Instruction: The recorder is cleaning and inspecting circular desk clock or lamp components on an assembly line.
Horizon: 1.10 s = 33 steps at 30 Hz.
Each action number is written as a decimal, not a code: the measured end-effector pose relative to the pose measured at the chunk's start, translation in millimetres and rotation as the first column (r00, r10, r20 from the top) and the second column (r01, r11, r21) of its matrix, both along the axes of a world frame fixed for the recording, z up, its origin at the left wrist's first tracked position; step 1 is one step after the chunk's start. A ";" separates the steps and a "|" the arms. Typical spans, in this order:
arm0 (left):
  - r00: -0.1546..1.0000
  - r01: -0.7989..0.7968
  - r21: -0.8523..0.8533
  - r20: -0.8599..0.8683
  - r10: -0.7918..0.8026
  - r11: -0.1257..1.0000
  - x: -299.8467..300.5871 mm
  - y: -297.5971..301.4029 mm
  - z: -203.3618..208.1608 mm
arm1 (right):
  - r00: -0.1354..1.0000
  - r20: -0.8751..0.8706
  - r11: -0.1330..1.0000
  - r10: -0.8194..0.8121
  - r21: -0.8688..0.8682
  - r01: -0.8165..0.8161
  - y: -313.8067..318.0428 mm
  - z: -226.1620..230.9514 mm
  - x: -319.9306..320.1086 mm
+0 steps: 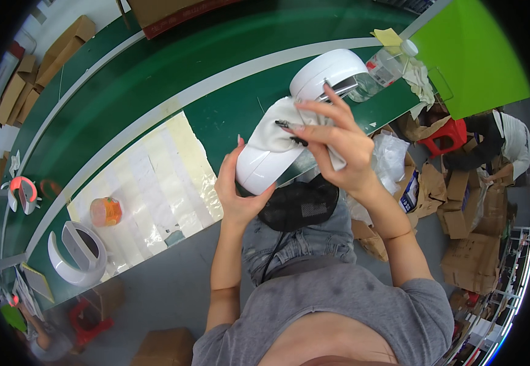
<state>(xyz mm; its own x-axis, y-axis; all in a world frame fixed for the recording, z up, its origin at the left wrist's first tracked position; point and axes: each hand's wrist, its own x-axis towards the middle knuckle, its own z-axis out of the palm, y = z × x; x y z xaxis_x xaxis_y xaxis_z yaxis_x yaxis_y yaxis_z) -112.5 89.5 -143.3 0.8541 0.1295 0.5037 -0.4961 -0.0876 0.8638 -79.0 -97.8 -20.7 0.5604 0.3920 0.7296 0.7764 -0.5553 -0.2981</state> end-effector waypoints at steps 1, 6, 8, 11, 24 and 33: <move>1.000 0.000 -0.003 0.001 0.000 1.000 1.1 -1.3 0.5 | 1.000 0.001 1.000 0.000 -0.003 0.000 -0.1 0.9 0.3; 0.997 -0.039 0.069 0.070 0.034 0.997 1.0 4.5 -1.6 | 0.956 0.066 0.957 -0.286 0.072 0.281 -12.7 7.4 8.8; 0.997 -0.035 0.068 0.072 0.030 0.997 1.3 3.6 -0.7 | 0.957 0.099 0.961 -0.274 0.075 0.267 -10.8 13.5 5.7; 0.996 -0.031 0.076 0.082 0.025 0.997 1.5 0.3 1.0 | 0.998 0.063 1.000 -0.023 0.020 0.022 2.1 12.0 -2.6; 0.991 -0.064 0.075 0.121 0.055 0.995 3.5 1.9 -7.8 | 0.990 0.007 0.981 0.137 -0.137 -0.135 6.6 6.3 -3.6; 0.998 -0.009 0.104 0.055 0.003 0.995 0.9 7.3 3.8 | 0.995 -0.096 0.999 0.038 0.039 -0.034 3.5 -2.6 5.7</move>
<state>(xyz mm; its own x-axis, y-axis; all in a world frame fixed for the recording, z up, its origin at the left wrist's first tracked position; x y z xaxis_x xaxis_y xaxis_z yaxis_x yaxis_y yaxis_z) -111.6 96.8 -139.6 0.8242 0.0791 0.5607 -0.5416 -0.1790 0.8214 -73.4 -94.3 -23.3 0.6151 0.3865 0.6872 0.7623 -0.5143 -0.3930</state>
